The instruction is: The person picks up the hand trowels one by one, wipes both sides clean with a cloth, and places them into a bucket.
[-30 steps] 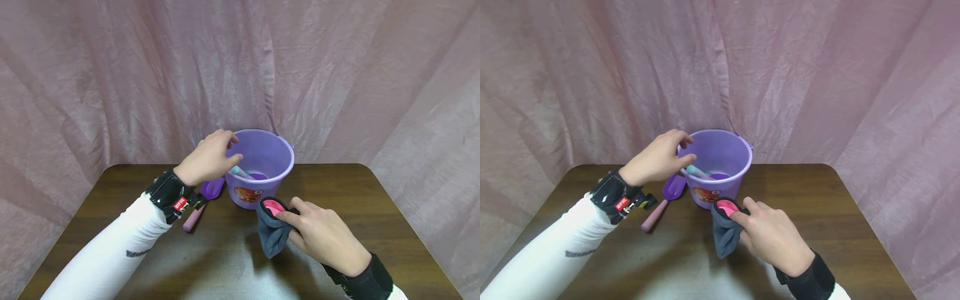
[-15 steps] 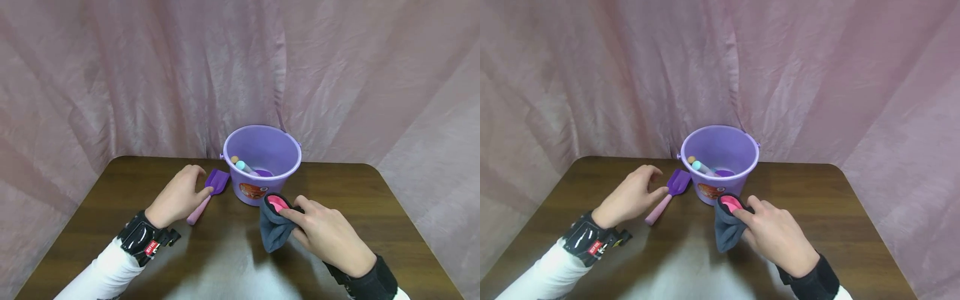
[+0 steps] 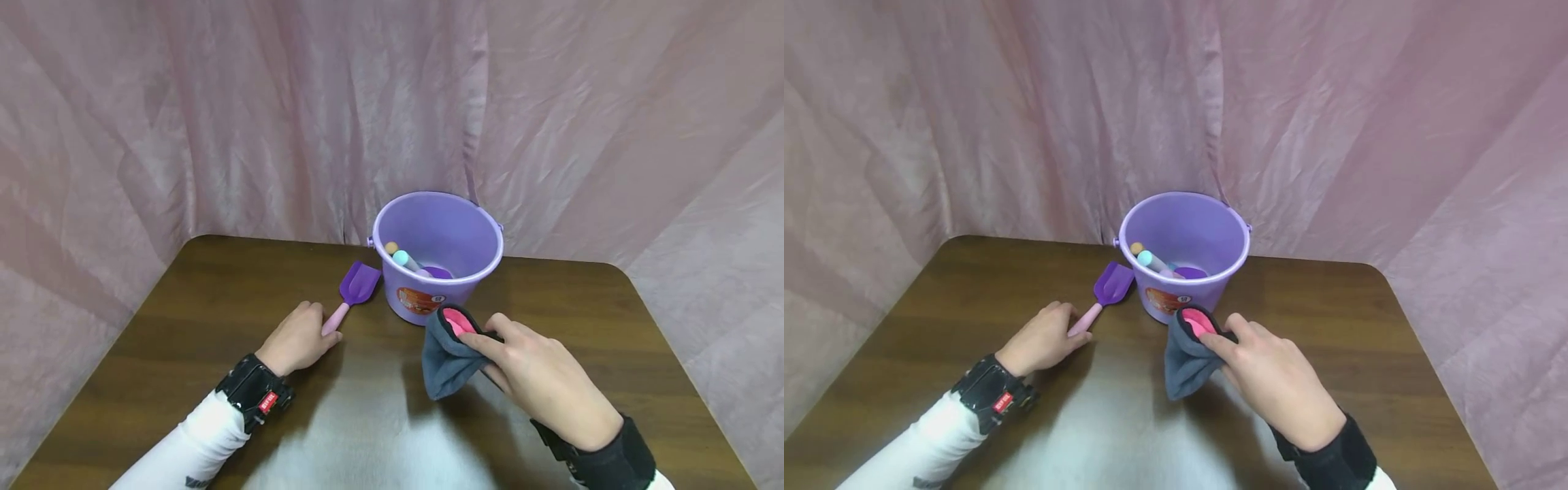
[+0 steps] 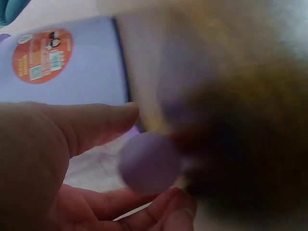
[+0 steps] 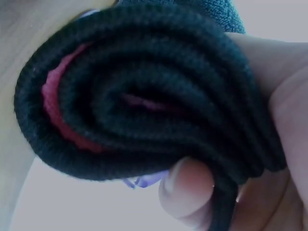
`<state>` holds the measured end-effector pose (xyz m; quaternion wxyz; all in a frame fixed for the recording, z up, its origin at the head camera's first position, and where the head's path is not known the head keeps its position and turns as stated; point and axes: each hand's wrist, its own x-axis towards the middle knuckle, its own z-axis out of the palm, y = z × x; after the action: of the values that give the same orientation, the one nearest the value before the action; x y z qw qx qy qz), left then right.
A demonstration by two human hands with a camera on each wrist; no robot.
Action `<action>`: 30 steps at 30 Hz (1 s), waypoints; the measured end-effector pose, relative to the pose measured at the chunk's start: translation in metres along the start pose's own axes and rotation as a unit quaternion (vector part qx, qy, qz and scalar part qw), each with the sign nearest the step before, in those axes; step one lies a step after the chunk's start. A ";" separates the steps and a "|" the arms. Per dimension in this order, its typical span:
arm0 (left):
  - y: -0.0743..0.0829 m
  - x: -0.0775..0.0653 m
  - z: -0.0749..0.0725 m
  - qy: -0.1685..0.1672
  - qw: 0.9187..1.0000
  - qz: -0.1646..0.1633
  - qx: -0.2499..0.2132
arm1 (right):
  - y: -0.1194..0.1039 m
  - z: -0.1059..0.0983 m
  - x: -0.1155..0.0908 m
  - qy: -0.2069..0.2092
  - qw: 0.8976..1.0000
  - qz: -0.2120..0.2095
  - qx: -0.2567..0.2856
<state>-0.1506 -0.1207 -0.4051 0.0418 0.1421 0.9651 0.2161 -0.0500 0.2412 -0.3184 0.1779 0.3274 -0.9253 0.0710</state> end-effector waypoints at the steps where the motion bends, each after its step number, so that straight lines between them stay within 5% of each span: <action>1: 0.000 0.000 0.002 0.000 1.000 -0.002 -0.003 | 0.000 -0.001 0.000 0.000 1.000 0.000 0.001; 9: 0.005 -0.001 0.007 -0.006 0.999 -0.020 -0.030 | -0.001 -0.007 -0.005 -0.002 1.000 0.006 0.005; 19: 0.000 -0.009 0.008 0.018 0.998 -0.002 -0.052 | -0.002 -0.008 -0.007 0.000 1.000 -0.002 0.007; 30: 0.000 -0.031 -0.017 0.057 0.997 0.038 -0.038 | -0.003 -0.007 -0.007 0.007 1.000 -0.007 0.010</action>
<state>-0.1230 -0.1369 -0.3888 -0.0155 0.1641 0.9509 0.2620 -0.0411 0.2441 -0.3143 0.1819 0.3353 -0.9208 0.0809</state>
